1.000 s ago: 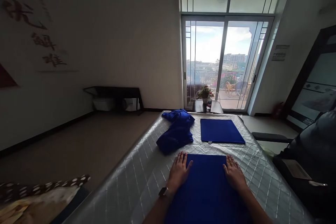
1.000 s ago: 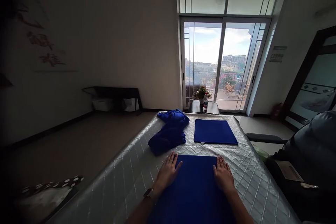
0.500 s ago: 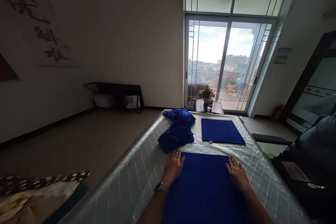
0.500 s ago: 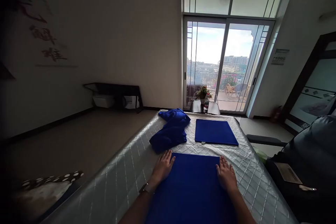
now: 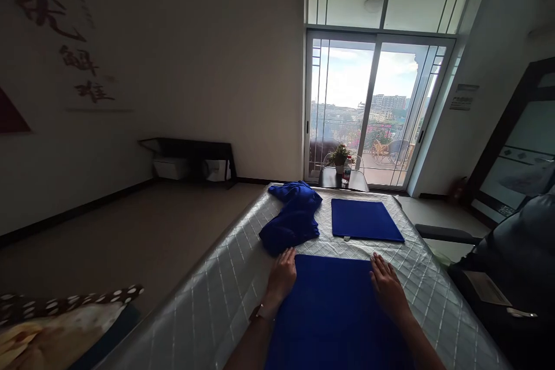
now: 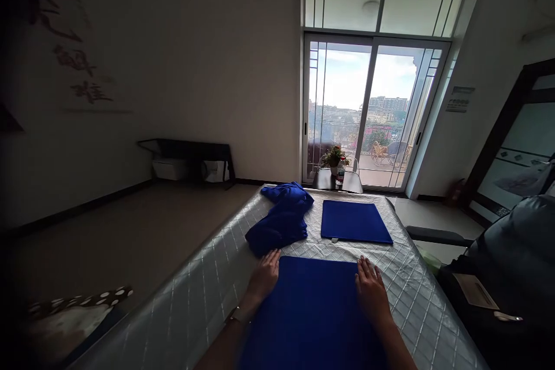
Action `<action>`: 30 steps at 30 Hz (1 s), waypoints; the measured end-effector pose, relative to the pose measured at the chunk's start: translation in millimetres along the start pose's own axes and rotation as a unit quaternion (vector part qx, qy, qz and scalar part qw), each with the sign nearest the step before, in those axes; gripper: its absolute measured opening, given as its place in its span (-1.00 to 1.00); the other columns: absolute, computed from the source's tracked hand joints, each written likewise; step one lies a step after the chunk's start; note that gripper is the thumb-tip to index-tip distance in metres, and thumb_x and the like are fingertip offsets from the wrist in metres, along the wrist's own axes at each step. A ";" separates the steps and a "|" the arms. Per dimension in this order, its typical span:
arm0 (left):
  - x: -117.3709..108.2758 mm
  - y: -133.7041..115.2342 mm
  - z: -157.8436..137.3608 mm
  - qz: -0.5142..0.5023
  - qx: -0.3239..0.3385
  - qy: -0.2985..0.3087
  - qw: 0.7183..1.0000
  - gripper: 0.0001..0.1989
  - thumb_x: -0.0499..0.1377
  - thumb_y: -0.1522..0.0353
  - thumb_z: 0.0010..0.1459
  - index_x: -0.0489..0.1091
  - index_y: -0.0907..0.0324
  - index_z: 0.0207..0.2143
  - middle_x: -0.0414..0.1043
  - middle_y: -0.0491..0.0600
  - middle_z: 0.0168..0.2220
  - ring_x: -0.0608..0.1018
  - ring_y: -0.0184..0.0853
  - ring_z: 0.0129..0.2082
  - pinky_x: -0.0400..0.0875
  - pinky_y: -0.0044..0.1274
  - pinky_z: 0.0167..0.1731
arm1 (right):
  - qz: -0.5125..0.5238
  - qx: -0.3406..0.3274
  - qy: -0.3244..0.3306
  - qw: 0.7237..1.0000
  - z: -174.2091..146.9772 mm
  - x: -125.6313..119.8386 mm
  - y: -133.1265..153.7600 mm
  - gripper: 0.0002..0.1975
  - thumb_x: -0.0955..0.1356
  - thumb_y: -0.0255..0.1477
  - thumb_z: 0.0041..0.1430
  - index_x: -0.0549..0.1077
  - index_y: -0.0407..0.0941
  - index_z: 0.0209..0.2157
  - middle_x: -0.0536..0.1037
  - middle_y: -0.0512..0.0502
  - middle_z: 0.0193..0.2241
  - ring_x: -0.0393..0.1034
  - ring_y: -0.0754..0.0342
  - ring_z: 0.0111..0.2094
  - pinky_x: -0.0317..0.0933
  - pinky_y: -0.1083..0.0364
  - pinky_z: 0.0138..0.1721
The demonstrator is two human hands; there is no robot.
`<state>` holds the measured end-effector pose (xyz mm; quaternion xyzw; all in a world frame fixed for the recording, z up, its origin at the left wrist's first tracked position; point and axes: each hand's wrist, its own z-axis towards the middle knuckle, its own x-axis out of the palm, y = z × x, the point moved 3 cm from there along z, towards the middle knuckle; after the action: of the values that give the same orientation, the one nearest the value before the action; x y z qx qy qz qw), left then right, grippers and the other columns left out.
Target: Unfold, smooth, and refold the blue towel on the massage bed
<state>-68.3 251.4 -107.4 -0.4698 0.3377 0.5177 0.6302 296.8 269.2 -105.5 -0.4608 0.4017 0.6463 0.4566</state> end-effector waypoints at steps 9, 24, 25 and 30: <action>1.0 -10.6 -2.8 0.008 0.047 0.101 0.994 -0.36 -0.14 0.54 0.24 0.22 0.27 0.36 0.20 -0.02 0.40 0.22 -0.37 0.40 0.04 -0.53 0.37 | 0.037 0.022 0.082 0.996 -2.9 9.9 6.1 -0.32 -0.02 -0.22 0.42 0.03 -0.27 0.43 0.01 -0.17 0.46 -0.17 0.01 0.47 -0.18 -0.07 0.43; -13.1 -23.8 -9.4 0.080 0.058 0.063 0.993 -0.36 -0.17 0.58 0.26 0.22 0.25 0.36 0.22 0.07 0.39 0.22 -0.16 0.41 0.03 -0.22 0.39 | 0.025 0.064 0.073 0.995 -2.9 15.6 0.7 -0.31 -0.01 -0.18 0.41 -0.01 -0.23 0.44 -0.03 -0.14 0.47 -0.20 0.04 0.48 -0.26 -0.06 0.44; -12.2 -31.2 -9.3 0.086 0.058 0.059 0.993 -0.35 -0.15 0.59 0.24 0.23 0.26 0.36 0.21 0.08 0.39 0.22 -0.15 0.41 0.03 -0.21 0.39 | 0.027 0.066 0.071 0.995 -3.0 15.0 0.9 -0.31 -0.01 -0.18 0.41 0.00 -0.22 0.44 -0.03 -0.13 0.47 -0.21 0.04 0.48 -0.26 -0.06 0.44; 10.3 -118.5 -13.7 0.024 0.169 0.080 0.982 -0.42 -0.07 0.47 0.32 0.22 0.17 0.37 0.21 0.05 0.40 0.24 -0.24 0.40 0.10 -0.35 0.38 | 0.028 0.071 0.075 0.994 -2.7 12.7 2.1 -0.30 0.01 -0.17 0.40 0.01 -0.23 0.44 -0.01 -0.13 0.46 -0.21 0.02 0.48 -0.26 -0.06 0.44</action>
<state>49.9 239.3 -92.6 -0.3881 0.4806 0.4292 0.6590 293.4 268.9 -118.1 -0.4629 0.4924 0.5926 0.4383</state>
